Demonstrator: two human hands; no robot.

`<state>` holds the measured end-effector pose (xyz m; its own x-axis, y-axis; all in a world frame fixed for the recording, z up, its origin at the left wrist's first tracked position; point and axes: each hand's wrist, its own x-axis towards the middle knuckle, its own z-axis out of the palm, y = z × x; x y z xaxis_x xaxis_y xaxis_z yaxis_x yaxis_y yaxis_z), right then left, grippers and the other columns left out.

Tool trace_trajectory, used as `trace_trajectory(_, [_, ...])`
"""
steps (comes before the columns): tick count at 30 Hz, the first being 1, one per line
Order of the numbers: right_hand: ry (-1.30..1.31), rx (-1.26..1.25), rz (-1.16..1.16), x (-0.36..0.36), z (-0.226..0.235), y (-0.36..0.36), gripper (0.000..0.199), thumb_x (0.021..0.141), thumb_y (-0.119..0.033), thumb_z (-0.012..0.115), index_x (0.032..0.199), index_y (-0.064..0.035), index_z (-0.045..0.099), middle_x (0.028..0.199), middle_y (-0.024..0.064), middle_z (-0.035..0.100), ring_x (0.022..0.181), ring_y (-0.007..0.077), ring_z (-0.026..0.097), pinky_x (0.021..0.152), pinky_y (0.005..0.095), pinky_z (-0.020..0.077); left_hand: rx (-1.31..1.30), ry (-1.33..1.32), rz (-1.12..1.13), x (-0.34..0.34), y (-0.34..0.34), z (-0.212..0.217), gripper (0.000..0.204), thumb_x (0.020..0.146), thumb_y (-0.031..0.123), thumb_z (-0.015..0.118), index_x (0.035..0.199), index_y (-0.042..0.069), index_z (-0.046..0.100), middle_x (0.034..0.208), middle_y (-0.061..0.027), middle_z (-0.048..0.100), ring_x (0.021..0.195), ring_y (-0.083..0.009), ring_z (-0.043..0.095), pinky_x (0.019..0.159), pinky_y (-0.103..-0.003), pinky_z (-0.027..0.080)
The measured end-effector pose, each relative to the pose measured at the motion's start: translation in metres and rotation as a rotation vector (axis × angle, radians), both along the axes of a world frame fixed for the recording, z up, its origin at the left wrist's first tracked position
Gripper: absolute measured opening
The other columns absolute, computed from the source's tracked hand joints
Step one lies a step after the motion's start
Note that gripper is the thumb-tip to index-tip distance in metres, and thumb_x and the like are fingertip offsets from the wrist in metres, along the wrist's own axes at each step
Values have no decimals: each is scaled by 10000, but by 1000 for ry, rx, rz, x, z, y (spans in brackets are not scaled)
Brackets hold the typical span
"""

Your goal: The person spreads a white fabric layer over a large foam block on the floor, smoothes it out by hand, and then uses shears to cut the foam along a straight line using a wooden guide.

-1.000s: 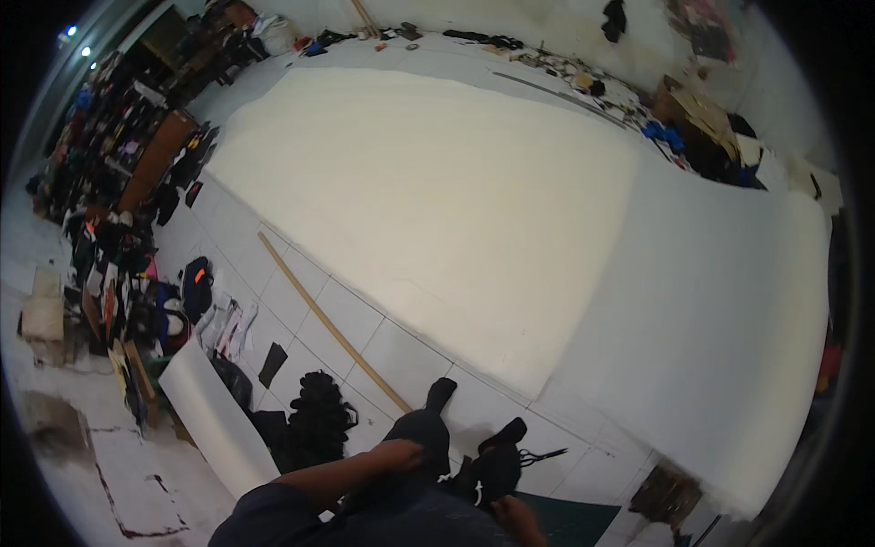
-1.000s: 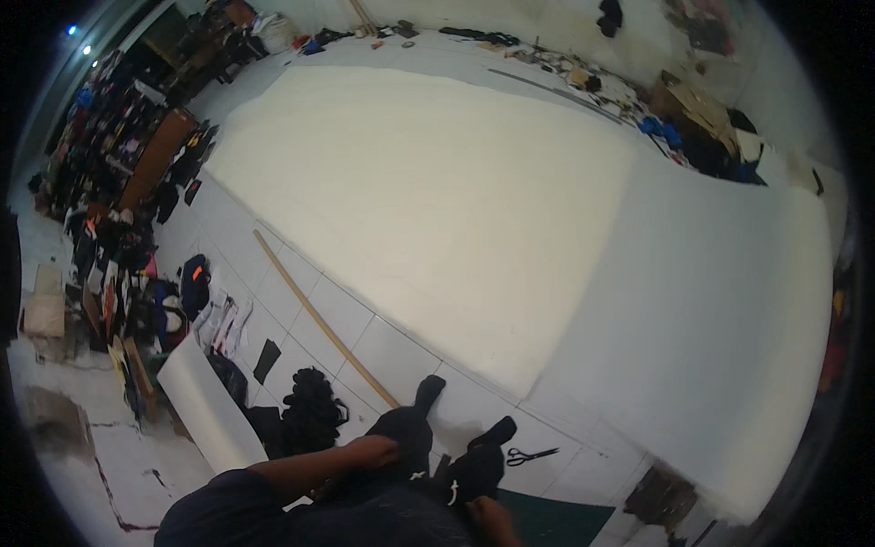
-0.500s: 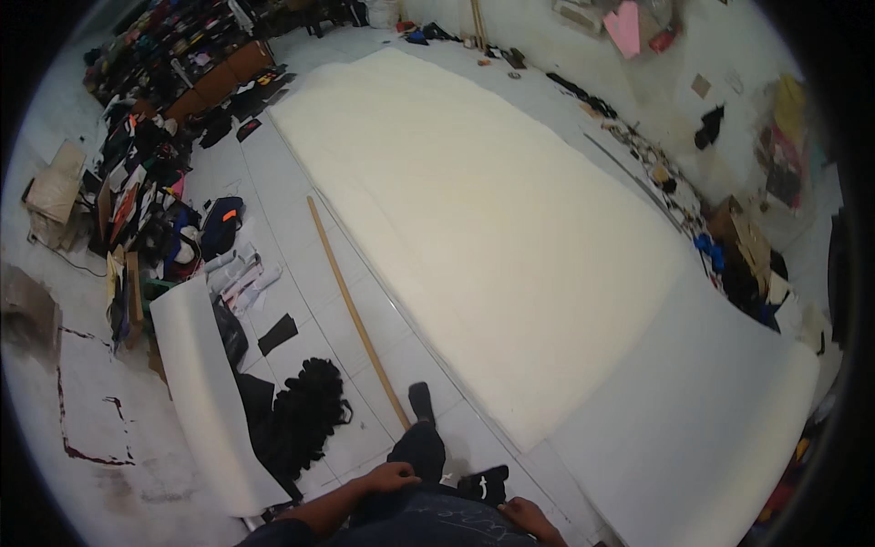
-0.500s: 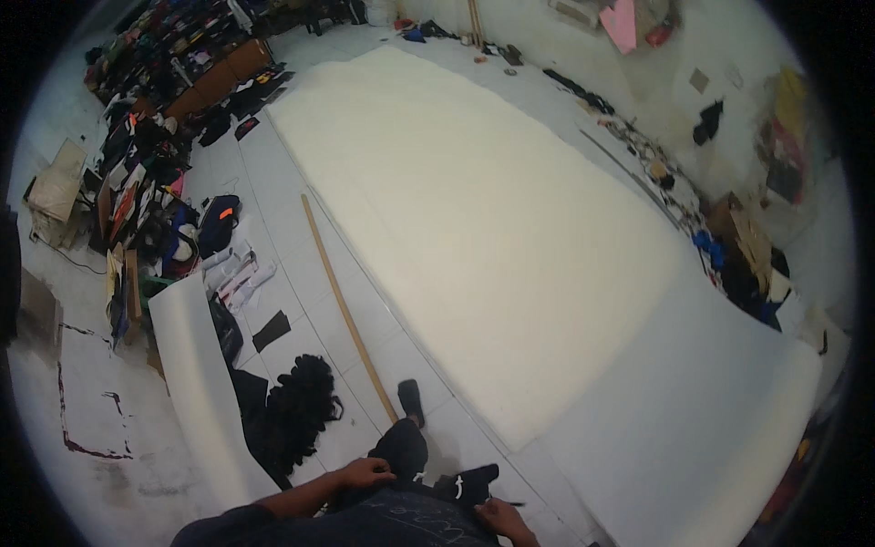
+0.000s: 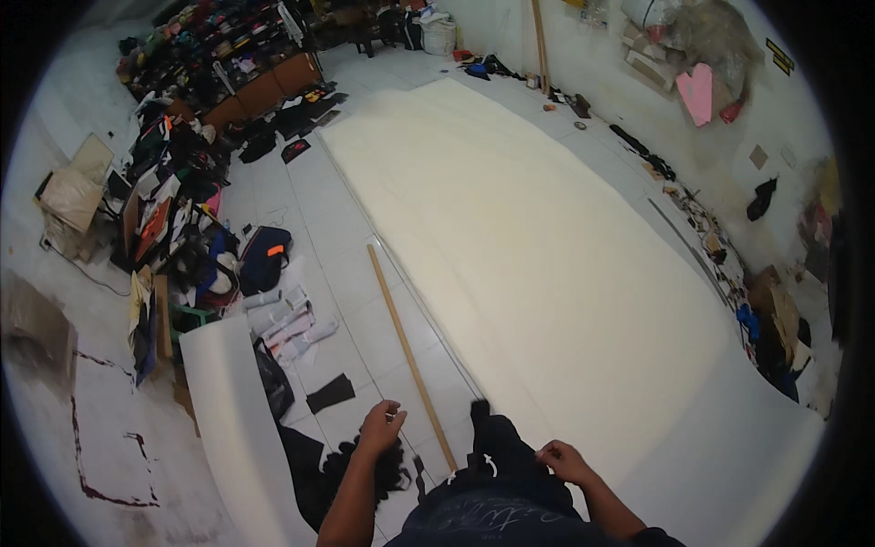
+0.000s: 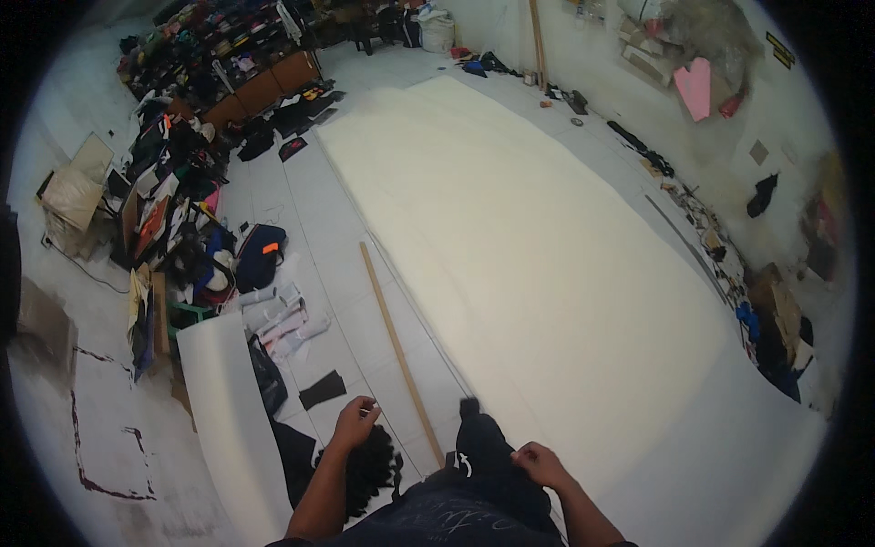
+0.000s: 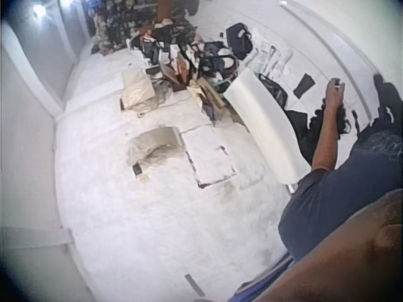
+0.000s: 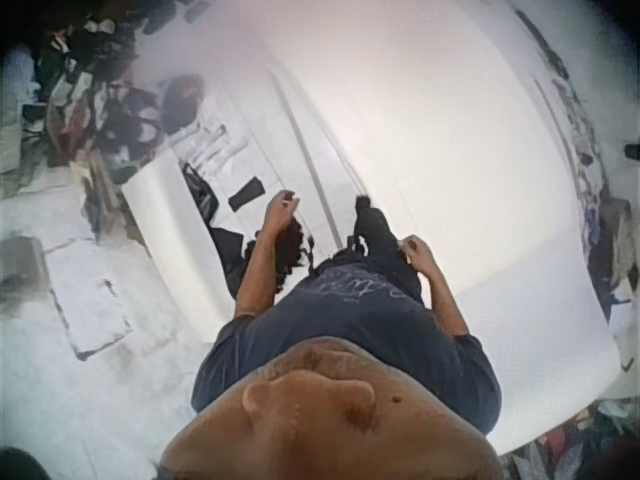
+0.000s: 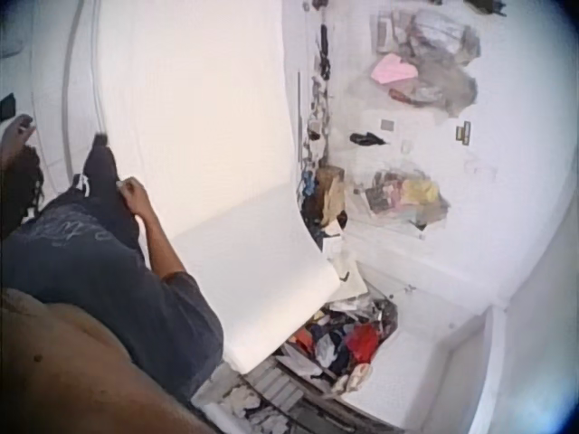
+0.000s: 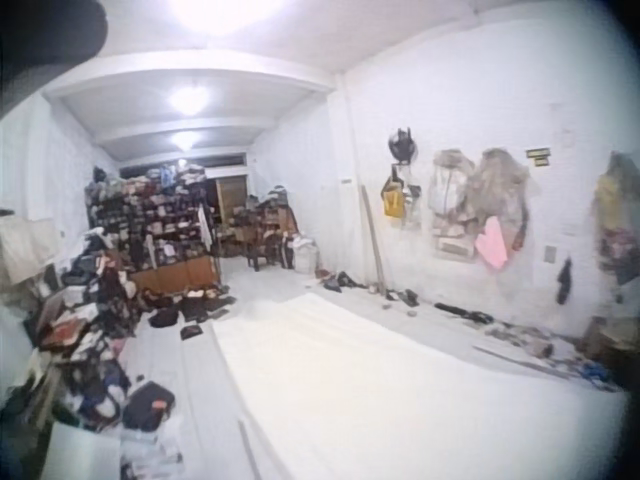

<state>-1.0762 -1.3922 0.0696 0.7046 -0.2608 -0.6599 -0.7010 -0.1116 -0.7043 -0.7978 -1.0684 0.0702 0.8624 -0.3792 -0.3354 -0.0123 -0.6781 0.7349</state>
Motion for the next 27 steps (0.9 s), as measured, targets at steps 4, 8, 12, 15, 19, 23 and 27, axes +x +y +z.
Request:
trace_trajectory(4, [130,-396,269,99,-42,-42,415,819,-429,627,959,-38,616,921,145,662,875,273,639,763,371,500,37,-47,91,99,33,-36,353,820,303,633,1023,15,614,946,-152,643,871,-268,627,782,-364,487])
trace_trajectory(8, [311,-425,416,200,-89,-93,460,787,-489,629,965,-65,633,1013,157,646,986,304,604,860,399,472,418,105,2,133,125,-105,250,772,245,600,941,69,657,968,-164,652,899,-333,620,786,-429,487])
trace_trajectory(12, [217,-405,464,390,-82,-105,463,786,-497,627,950,-65,650,1007,166,648,961,300,613,838,396,485,950,-243,-485,86,264,-130,204,788,228,549,903,110,671,865,-140,669,799,-299,657,738,-458,504])
trace_trajectory(15, [124,-563,426,533,-77,-131,443,811,-465,611,973,-53,637,1004,167,648,961,295,614,833,394,487,498,546,284,147,226,-153,225,804,243,530,918,107,667,871,-156,662,813,-316,648,746,-468,495])
trace_trajectory(19, [-11,-508,214,714,-79,-120,416,827,-413,613,979,-25,626,950,170,656,899,300,630,792,387,498,344,668,413,259,194,-169,253,824,263,503,938,102,663,879,-176,653,832,-339,635,757,-482,484])
trace_trajectory(23, [-85,-604,155,823,-120,-95,335,838,-343,635,902,-15,602,758,99,654,656,179,623,613,330,499,318,667,335,409,205,-183,283,845,284,477,957,98,659,887,-197,643,852,-362,622,767,-496,473])
trace_trajectory(27, [245,-211,325,893,-123,-18,416,816,-391,656,966,-8,600,809,115,661,661,176,626,559,315,509,557,311,-124,573,301,-173,314,866,304,451,977,94,655,895,-218,634,871,-385,609,778,-511,461])
